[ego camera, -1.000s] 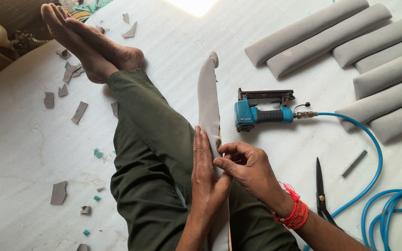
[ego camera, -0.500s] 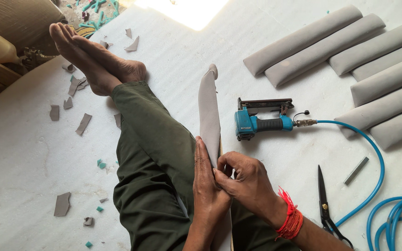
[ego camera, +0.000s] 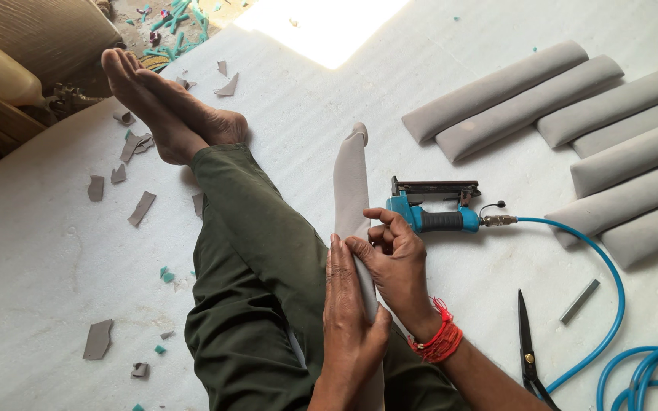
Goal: The person wraps a piece of fabric around a wooden furniture component, using a staple gun to secure the fabric. They use a screwdriver to tuck the fabric into a groove and then staple it in place.
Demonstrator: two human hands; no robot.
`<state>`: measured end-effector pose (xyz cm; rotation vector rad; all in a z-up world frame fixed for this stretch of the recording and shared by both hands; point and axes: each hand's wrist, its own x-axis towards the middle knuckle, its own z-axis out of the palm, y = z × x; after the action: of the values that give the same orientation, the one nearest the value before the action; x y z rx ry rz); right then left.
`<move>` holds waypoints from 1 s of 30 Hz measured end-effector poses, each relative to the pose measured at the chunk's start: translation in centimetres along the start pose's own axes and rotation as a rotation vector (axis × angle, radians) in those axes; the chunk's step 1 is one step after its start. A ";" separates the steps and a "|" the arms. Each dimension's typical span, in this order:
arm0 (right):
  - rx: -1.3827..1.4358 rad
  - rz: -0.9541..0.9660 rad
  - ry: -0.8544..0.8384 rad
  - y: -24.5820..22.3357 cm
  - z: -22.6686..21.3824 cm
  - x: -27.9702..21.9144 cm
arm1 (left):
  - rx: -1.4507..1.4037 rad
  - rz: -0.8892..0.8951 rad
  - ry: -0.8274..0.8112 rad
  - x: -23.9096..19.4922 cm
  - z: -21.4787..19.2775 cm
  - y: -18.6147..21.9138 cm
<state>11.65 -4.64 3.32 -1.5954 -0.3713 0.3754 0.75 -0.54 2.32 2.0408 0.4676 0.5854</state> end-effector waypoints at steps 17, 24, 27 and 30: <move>0.616 -0.064 -0.121 0.8 4.5 -3.6 | -1.091 -0.302 0.101 9.0 -5.5 -11.2; 0.612 0.011 -0.083 1.2 6.8 -3.9 | -1.885 -0.004 -0.110 13.2 -2.6 -14.1; 0.612 0.018 -0.088 2.0 7.0 -4.2 | -1.487 -0.039 0.159 12.4 -2.8 -13.2; 0.608 0.025 -0.091 2.2 7.7 -4.2 | -1.410 -0.083 0.200 11.9 -3.9 -12.4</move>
<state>4.40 0.20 0.73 -0.9916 -0.2707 0.5238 7.00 14.65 -4.05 0.6217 0.1340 0.7540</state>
